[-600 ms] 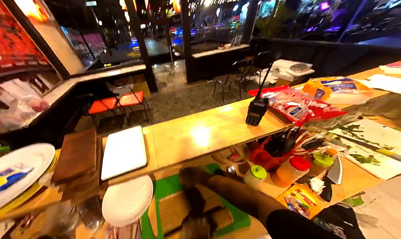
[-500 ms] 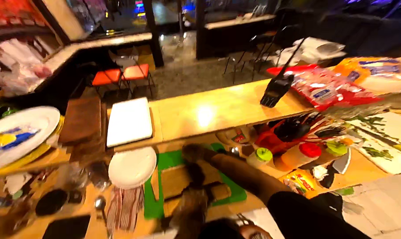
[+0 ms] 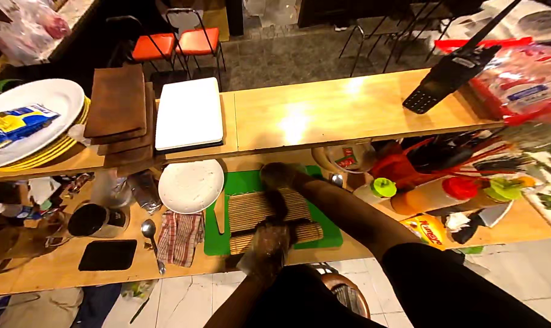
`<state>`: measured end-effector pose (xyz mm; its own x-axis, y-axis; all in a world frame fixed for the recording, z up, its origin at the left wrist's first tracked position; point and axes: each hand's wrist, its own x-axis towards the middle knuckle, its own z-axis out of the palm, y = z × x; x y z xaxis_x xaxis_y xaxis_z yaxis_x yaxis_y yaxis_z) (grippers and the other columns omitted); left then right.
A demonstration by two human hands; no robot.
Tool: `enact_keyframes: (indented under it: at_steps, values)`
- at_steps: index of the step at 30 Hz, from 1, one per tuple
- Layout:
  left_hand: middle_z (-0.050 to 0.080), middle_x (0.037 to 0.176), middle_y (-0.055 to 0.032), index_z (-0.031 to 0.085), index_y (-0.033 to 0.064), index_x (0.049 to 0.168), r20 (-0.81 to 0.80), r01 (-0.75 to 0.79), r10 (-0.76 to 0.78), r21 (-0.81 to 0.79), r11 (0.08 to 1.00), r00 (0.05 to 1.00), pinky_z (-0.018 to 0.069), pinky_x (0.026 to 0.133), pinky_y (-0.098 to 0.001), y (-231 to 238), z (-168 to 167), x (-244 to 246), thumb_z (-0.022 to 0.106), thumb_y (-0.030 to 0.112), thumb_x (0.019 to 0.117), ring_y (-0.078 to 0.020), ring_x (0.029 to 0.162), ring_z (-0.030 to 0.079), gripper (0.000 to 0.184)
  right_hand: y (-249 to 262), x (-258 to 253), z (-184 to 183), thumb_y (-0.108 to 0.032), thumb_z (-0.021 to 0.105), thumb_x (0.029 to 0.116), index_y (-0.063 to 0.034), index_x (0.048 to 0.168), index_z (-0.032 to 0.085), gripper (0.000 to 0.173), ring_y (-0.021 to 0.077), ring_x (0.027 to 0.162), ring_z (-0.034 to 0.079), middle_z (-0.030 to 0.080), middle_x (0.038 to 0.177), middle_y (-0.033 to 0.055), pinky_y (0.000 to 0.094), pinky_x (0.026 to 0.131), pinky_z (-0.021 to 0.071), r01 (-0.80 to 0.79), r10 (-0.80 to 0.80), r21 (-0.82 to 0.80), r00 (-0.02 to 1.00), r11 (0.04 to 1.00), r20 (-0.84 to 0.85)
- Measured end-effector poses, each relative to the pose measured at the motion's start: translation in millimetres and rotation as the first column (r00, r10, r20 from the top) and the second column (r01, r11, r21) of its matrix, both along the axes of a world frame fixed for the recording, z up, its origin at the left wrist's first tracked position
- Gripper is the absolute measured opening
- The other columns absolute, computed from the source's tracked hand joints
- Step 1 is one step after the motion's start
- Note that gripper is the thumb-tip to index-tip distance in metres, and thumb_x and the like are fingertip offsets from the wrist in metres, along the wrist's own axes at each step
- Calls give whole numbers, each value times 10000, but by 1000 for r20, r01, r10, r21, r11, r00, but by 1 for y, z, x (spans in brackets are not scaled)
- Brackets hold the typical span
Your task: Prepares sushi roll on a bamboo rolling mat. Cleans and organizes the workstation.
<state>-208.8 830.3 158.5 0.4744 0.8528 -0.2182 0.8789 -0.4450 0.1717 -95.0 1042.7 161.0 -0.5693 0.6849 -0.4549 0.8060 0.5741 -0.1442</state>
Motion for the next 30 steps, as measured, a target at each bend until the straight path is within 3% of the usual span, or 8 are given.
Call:
enact_keyframes:
  at_steps: [4, 10, 15, 18, 23, 26, 30]
  values:
    - [717, 1118, -148, 695, 85, 1225, 73, 25, -33, 107, 994, 997, 577, 844, -504, -6, -11, -6, 633, 348, 956, -336, 1035, 691, 381, 5, -1, -3, -290, 766, 869, -71, 921, 741, 226, 354, 958, 681, 701, 985, 149, 600, 821, 551, -41, 41, 7, 998, 999, 44]
    - [721, 1094, -148, 703, 84, 1186, 35, 33, -35, 68, 997, 999, 581, 834, -508, -4, -2, -5, 636, 362, 953, -343, 1023, 694, 370, -8, -2, -1, -301, 772, 852, -65, 949, 710, 262, 348, 936, 686, 694, 971, 152, 591, 786, 558, 34, -35, 31, 999, 999, 27]
    - [709, 1146, -155, 691, 77, 1214, 38, 39, -39, 7, 999, 999, 575, 861, -524, 0, -4, -6, 672, 460, 908, -354, 1072, 677, 490, -25, -1, 2, -225, 710, 894, -56, 934, 696, 174, 337, 915, 678, 681, 940, 144, 565, 772, 555, 16, -15, 55, 1000, 998, -16]
    - [710, 1149, -156, 697, 73, 1204, 58, 44, -47, 42, 998, 997, 575, 860, -521, -1, -7, -7, 663, 487, 907, -351, 1079, 678, 510, -31, -1, 5, -258, 684, 932, -66, 937, 707, 194, 321, 915, 685, 693, 925, 131, 552, 800, 557, 15, -11, 52, 997, 999, -72]
    - [701, 1177, -171, 685, 59, 1223, 28, 46, -45, -10, 999, 999, 567, 872, -534, 1, -4, -5, 638, 496, 924, -365, 1106, 667, 532, -36, -3, 9, -219, 646, 963, -34, 946, 714, 198, 339, 964, 679, 691, 970, 158, 551, 833, 551, -5, 6, 7, 994, 1000, -107]
    - [696, 1191, -170, 676, 63, 1237, 14, 46, -46, -48, 998, 999, 567, 880, -534, 3, -3, -6, 613, 517, 935, -366, 1121, 661, 549, -37, 2, -1, -212, 602, 988, -36, 973, 715, 210, 327, 995, 680, 695, 997, 154, 527, 861, 556, -61, 73, 74, 982, 995, -176]
    - [698, 1193, -152, 683, 81, 1232, 121, 115, -120, 50, 992, 985, 563, 899, -526, 12, -10, -15, 539, 512, 976, -349, 1118, 665, 521, -27, 7, -8, -240, 590, 1012, -43, 977, 721, 239, 322, 980, 689, 703, 984, 148, 524, 860, 561, -52, 74, 115, 977, 992, -199]
